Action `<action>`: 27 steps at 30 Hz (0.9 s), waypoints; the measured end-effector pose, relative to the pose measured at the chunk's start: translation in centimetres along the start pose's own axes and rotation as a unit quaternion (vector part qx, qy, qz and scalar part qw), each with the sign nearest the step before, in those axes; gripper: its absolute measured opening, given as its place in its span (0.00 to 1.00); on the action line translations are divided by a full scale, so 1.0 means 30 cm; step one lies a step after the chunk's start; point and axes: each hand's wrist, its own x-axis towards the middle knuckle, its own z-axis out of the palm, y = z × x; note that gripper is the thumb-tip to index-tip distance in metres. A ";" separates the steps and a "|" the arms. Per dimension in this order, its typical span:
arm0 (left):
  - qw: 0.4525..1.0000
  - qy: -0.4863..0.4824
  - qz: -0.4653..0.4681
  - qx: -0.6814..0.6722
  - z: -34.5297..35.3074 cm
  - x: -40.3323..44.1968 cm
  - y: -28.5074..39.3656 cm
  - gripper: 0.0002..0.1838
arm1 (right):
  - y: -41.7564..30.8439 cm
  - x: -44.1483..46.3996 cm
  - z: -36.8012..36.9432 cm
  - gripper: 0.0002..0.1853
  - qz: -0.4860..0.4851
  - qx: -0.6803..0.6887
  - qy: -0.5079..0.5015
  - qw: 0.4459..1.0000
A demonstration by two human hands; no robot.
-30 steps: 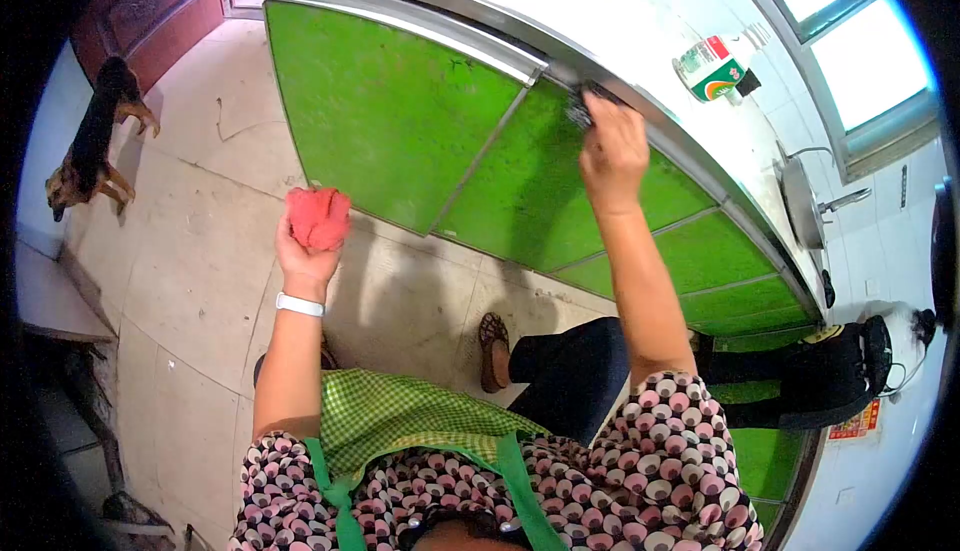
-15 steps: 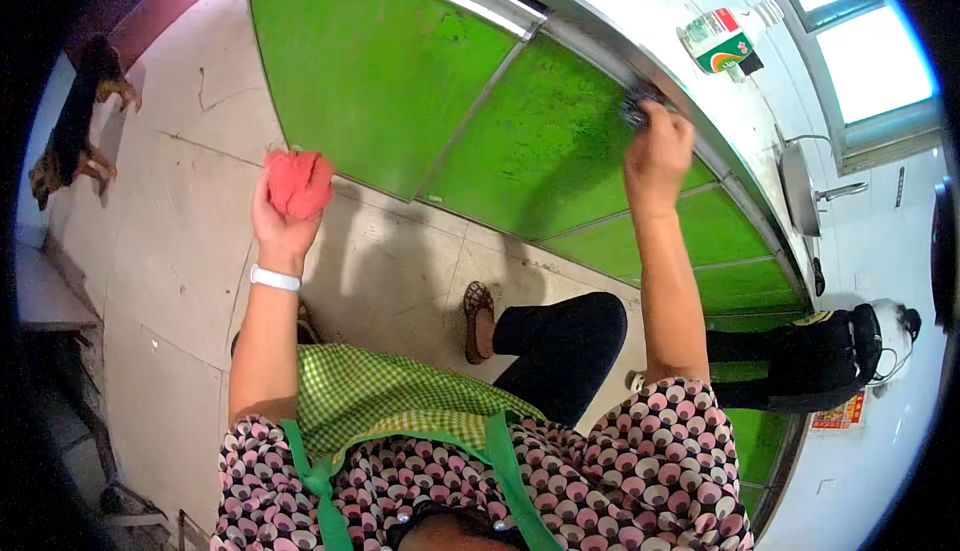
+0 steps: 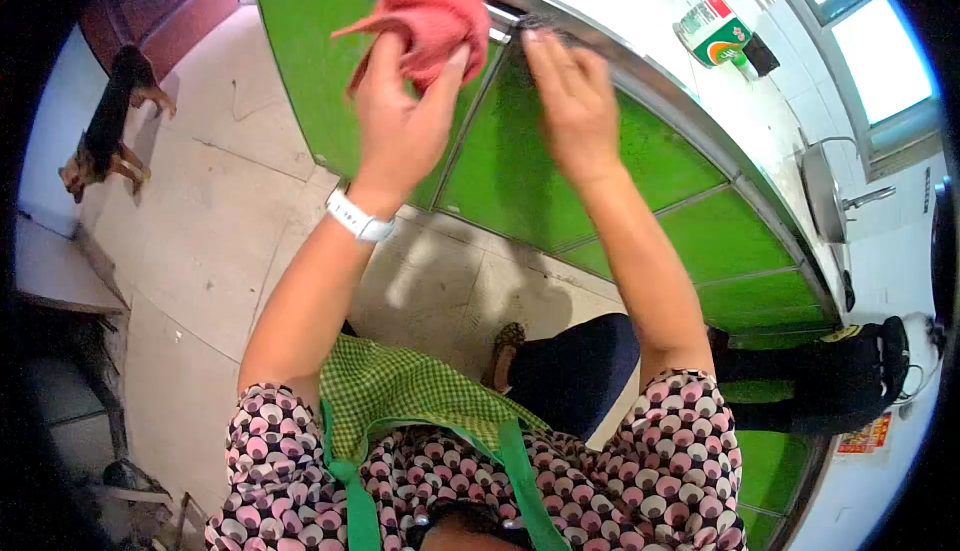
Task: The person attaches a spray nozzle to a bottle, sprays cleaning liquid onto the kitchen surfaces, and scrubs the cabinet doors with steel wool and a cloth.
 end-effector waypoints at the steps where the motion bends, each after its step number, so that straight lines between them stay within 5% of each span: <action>1: 1.000 -0.006 0.004 0.005 0.031 0.045 -0.011 0.15 | -0.015 0.013 0.044 0.25 0.033 -0.005 0.006 0.999; 3: 0.962 -0.002 0.170 0.212 0.095 0.126 -0.038 0.12 | -0.030 0.019 0.067 0.24 0.060 0.003 -0.015 0.998; 5: 0.950 -0.021 0.164 0.264 0.082 0.178 -0.045 0.10 | -0.048 0.020 0.033 0.23 0.072 -0.003 -0.015 0.997; 8: 0.846 -0.057 0.340 0.406 0.059 0.208 -0.091 0.11 | 0.021 -0.074 -0.035 0.24 0.077 -0.023 -0.060 0.995; 12: 0.877 -0.009 0.304 0.373 0.008 0.139 -0.103 0.07 | 0.092 -0.246 -0.179 0.38 0.128 -0.026 -0.065 0.989; 17: 0.948 0.001 0.162 0.274 0.009 0.056 -0.126 0.02 | 0.113 -0.369 -0.240 0.40 0.188 -0.074 -0.064 0.977; 19: 0.980 0.062 0.135 0.132 0.017 0.059 -0.086 0.13 | 0.096 -0.329 -0.219 0.40 0.193 -0.065 -0.048 0.978; 27: 0.986 0.120 0.107 0.045 0.054 -0.058 -0.095 0.10 | 0.049 -0.067 -0.113 0.41 0.158 -0.033 0.004 0.987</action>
